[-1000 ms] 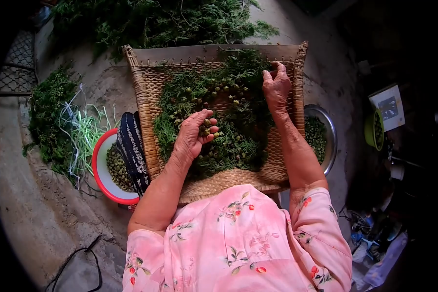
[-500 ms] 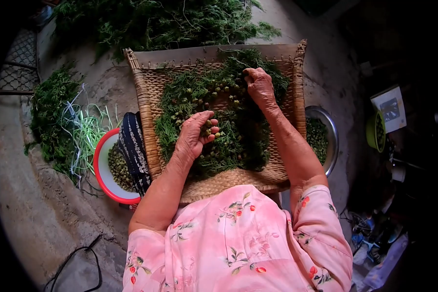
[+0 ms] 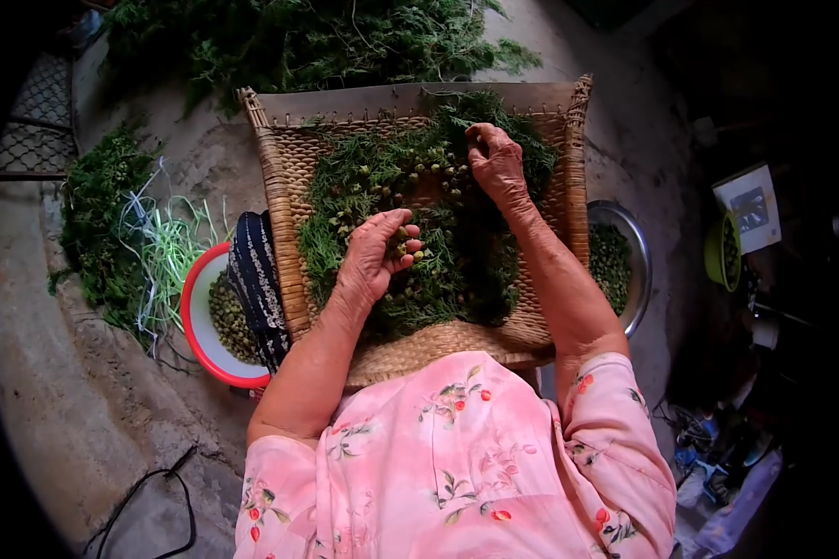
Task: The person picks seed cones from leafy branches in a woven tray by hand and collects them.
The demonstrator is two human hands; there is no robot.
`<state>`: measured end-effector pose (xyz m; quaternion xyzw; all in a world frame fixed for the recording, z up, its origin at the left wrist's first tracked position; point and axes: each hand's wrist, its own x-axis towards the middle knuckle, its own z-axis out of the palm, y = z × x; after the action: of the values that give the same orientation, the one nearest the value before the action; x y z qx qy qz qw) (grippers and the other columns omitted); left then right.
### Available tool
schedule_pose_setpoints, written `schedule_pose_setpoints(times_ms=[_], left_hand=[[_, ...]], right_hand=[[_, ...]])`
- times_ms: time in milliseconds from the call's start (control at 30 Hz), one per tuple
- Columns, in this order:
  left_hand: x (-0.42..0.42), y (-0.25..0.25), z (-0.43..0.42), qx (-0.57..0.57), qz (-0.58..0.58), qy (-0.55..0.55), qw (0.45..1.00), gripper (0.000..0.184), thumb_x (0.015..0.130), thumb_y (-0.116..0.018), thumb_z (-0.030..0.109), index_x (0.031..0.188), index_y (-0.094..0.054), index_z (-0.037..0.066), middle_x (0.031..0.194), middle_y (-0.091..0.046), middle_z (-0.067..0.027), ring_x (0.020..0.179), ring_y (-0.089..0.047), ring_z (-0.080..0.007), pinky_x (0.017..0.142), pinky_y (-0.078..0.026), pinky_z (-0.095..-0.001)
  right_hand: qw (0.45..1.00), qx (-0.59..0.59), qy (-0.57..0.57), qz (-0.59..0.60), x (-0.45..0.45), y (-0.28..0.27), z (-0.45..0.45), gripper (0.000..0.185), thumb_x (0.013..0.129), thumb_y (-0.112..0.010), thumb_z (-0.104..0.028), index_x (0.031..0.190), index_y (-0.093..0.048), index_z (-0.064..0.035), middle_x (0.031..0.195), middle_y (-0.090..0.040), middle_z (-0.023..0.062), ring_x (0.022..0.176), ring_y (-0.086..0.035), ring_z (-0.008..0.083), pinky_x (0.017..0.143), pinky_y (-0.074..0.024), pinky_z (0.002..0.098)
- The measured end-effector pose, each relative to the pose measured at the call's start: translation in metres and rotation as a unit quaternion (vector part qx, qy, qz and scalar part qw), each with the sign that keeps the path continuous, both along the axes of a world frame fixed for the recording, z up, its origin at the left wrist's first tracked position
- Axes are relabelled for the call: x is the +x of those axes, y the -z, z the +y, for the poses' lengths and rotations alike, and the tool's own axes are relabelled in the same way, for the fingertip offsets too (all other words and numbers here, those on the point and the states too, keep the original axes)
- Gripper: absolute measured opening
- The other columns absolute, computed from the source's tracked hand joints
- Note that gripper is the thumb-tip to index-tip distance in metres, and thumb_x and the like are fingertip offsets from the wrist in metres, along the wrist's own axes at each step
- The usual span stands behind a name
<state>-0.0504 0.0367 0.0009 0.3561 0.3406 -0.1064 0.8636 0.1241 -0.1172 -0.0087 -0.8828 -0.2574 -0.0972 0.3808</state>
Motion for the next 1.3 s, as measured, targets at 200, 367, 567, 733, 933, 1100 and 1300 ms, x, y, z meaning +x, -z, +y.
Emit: schedule_pose_setpoints(times_ms=[200, 367, 567, 733, 933, 1100, 1300], left_hand=[[-0.001, -0.001, 0.0, 0.005, -0.002, 0.0, 1.0, 0.025, 0.087, -0.057, 0.027, 0.104, -0.057, 0.008, 0.082, -0.061, -0.0039, 0.065, -0.06, -0.0118, 0.048, -0.049, -0.0223], [0.0, -0.002, 0.0, 0.009, 0.001, -0.002, 1.0, 0.027, 0.088, -0.056, 0.029, 0.103, -0.057, 0.007, 0.082, -0.061, -0.0041, 0.065, -0.06, -0.0122, 0.049, -0.049, -0.0224], [0.001, 0.006, 0.001, -0.034, -0.016, -0.025, 0.999, 0.037, 0.087, -0.056, 0.038, 0.102, -0.055, 0.005, 0.084, -0.061, -0.0076, 0.067, -0.062, -0.0159, 0.052, -0.054, -0.0265], [0.003, -0.004, 0.0, -0.082, -0.009, -0.052, 0.995, 0.04, 0.086, -0.055, 0.04, 0.101, -0.055, 0.003, 0.085, -0.06, -0.0088, 0.07, -0.062, -0.0188, 0.055, -0.055, -0.0294], [0.0, 0.002, 0.001, -0.053, -0.023, -0.022, 0.998, 0.036, 0.086, -0.056, 0.038, 0.099, -0.056, 0.005, 0.084, -0.06, -0.0078, 0.068, -0.062, -0.0176, 0.052, -0.054, -0.0275], [0.0, 0.0, 0.0, -0.032, -0.017, -0.016, 0.999, 0.032, 0.087, -0.056, 0.036, 0.097, -0.058, 0.006, 0.081, -0.061, -0.0064, 0.065, -0.061, -0.0153, 0.049, -0.051, -0.0248], [-0.001, 0.002, 0.002, -0.029, -0.013, -0.018, 0.999, 0.031, 0.086, -0.057, 0.036, 0.097, -0.058, 0.007, 0.08, -0.061, -0.0053, 0.064, -0.061, -0.0146, 0.048, -0.049, -0.0235]], right_hand=[[0.983, -0.179, -0.03, 0.001, -0.021, -0.005, 0.01, 0.015, 0.077, -0.062, -0.011, 0.092, -0.057, -0.0103, 0.088, -0.054, 0.0103, 0.08, -0.057, 0.0297, 0.067, -0.0465, 0.0383], [0.986, -0.166, -0.005, 0.005, -0.022, -0.006, 0.012, 0.012, 0.078, -0.061, -0.014, 0.089, -0.057, -0.0097, 0.087, -0.054, 0.0111, 0.082, -0.057, 0.0313, 0.066, -0.0478, 0.0404], [0.99, -0.019, -0.082, 0.109, -0.031, -0.04, 0.01, 0.02, 0.08, -0.063, -0.017, 0.094, -0.059, -0.0036, 0.085, -0.06, 0.0083, 0.074, -0.058, 0.0197, 0.064, -0.0473, 0.0321], [0.858, 0.102, -0.261, 0.43, -0.05, -0.069, 0.01, 0.022, 0.085, -0.061, -0.017, 0.104, -0.061, -0.0046, 0.079, -0.062, -0.0018, 0.068, -0.053, 0.0043, 0.056, -0.0446, 0.0208], [0.996, -0.034, -0.049, 0.063, -0.014, -0.02, -0.01, 0.014, 0.078, -0.06, -0.003, 0.092, -0.063, -0.0059, 0.079, -0.061, 0.0073, 0.07, -0.06, 0.0188, 0.063, -0.0479, 0.0301], [0.981, -0.184, -0.057, 0.021, -0.029, -0.011, -0.003, 0.019, 0.074, -0.062, -0.006, 0.091, -0.06, -0.0123, 0.092, -0.056, 0.0093, 0.082, -0.058, 0.03, 0.068, -0.0474, 0.0388], [0.989, -0.138, -0.031, 0.046, -0.025, -0.005, -0.005, 0.016, 0.074, -0.062, -0.009, 0.089, -0.057, -0.0089, 0.089, -0.055, 0.0112, 0.081, -0.057, 0.0322, 0.068, -0.0471, 0.0401]])
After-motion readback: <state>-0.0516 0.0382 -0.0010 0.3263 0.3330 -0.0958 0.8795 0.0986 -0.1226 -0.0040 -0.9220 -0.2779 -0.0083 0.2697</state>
